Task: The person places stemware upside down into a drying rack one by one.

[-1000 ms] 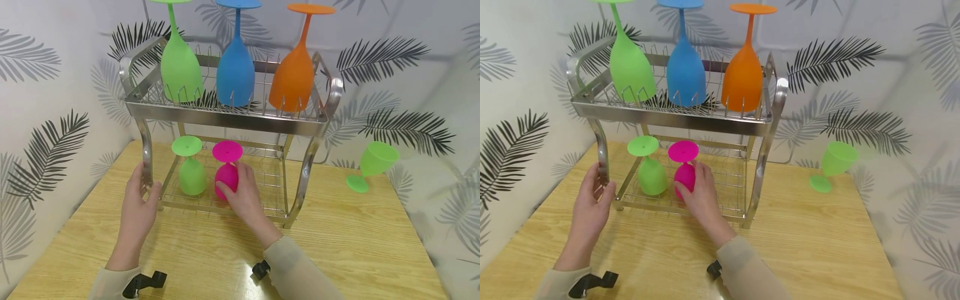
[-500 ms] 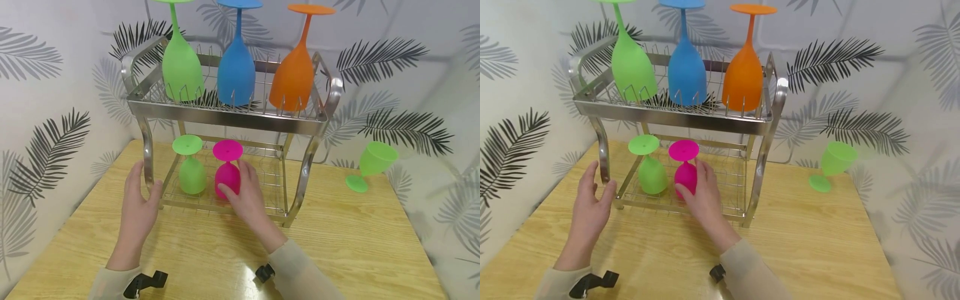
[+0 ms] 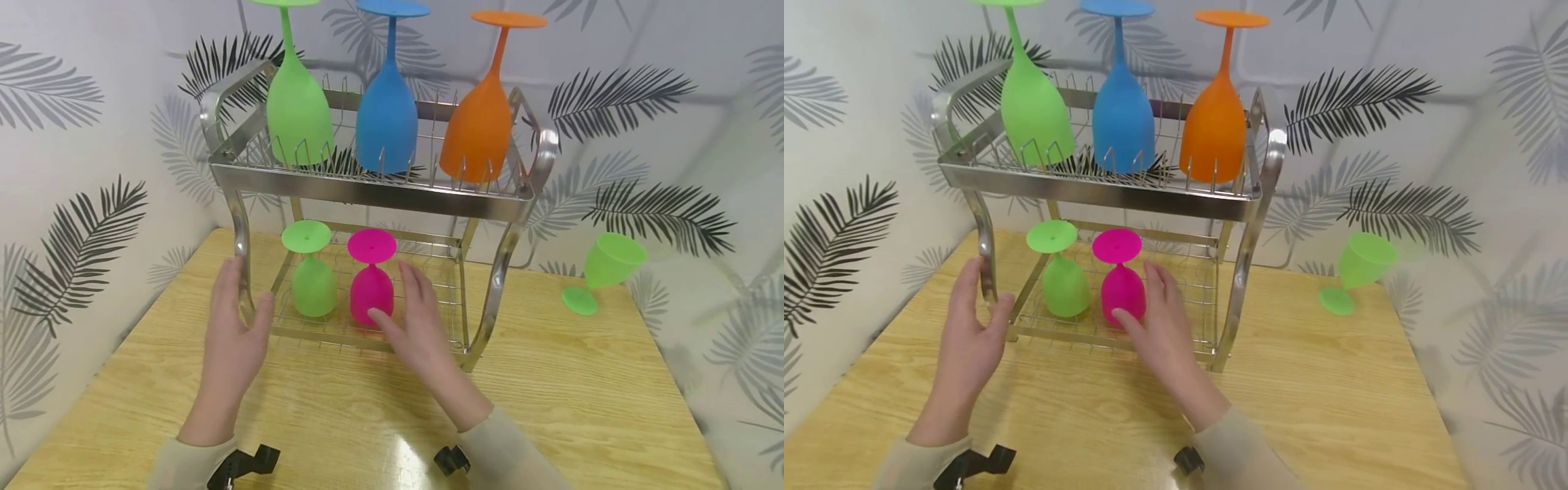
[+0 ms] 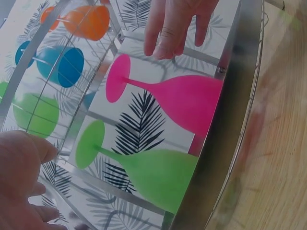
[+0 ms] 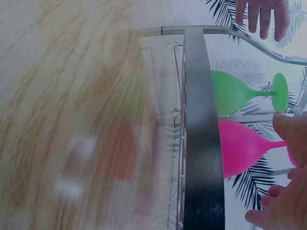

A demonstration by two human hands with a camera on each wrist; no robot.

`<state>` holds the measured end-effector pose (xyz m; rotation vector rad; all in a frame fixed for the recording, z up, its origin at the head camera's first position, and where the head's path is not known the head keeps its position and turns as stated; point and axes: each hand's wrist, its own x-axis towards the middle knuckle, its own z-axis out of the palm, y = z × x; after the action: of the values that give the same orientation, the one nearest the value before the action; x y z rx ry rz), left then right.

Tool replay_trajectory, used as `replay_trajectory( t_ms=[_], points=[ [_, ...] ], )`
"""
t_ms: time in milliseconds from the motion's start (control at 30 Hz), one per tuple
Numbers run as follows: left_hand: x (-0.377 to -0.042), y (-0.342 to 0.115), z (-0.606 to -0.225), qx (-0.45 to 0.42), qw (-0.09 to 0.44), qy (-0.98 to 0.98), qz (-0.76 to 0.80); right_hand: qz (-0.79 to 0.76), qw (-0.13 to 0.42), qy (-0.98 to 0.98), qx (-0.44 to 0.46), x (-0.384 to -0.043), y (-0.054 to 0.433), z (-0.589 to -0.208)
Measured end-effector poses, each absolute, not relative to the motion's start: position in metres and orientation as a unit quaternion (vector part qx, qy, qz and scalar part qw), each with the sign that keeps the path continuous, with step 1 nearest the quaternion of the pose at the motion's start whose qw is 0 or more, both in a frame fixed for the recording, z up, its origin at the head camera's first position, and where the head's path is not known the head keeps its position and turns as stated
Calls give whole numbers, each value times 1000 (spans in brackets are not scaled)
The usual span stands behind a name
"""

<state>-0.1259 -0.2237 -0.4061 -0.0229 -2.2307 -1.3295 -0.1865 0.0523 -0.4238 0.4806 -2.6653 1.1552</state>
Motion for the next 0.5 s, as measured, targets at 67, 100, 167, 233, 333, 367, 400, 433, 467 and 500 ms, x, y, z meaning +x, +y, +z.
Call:
replay_trajectory(
  t_ms=[67,100,167,233,333,367,400,433,467,500],
  points=[
    [-126,-219,-405,-14,265,-829,-493,386,95,-903,161,-183,57,-421],
    [-126,-217,-405,-16,263,-831,-490,383,96,-904,163,-181,59,-419],
    [-126,-212,-404,-22,262,-835,-483,375,97,-907,167,-178,63,-417],
    [-126,-208,-404,-25,259,-838,-480,363,105,-909,179,-175,66,-415],
    [-124,-202,-404,-26,251,-841,-479,343,126,-909,199,-171,71,-413],
    [-123,-200,-404,-28,249,-841,-480,338,132,-909,204,-169,73,-412],
    [-122,-198,-404,-30,246,-841,-480,334,138,-909,208,-168,74,-411],
    [-122,-196,-404,-32,246,-842,-479,331,143,-909,211,-166,76,-411],
    [-121,-194,-403,-34,245,-842,-479,330,144,-909,210,-164,77,-409],
    [-121,-192,-403,-37,246,-843,-478,329,144,-910,209,-162,78,-407]
  ],
)
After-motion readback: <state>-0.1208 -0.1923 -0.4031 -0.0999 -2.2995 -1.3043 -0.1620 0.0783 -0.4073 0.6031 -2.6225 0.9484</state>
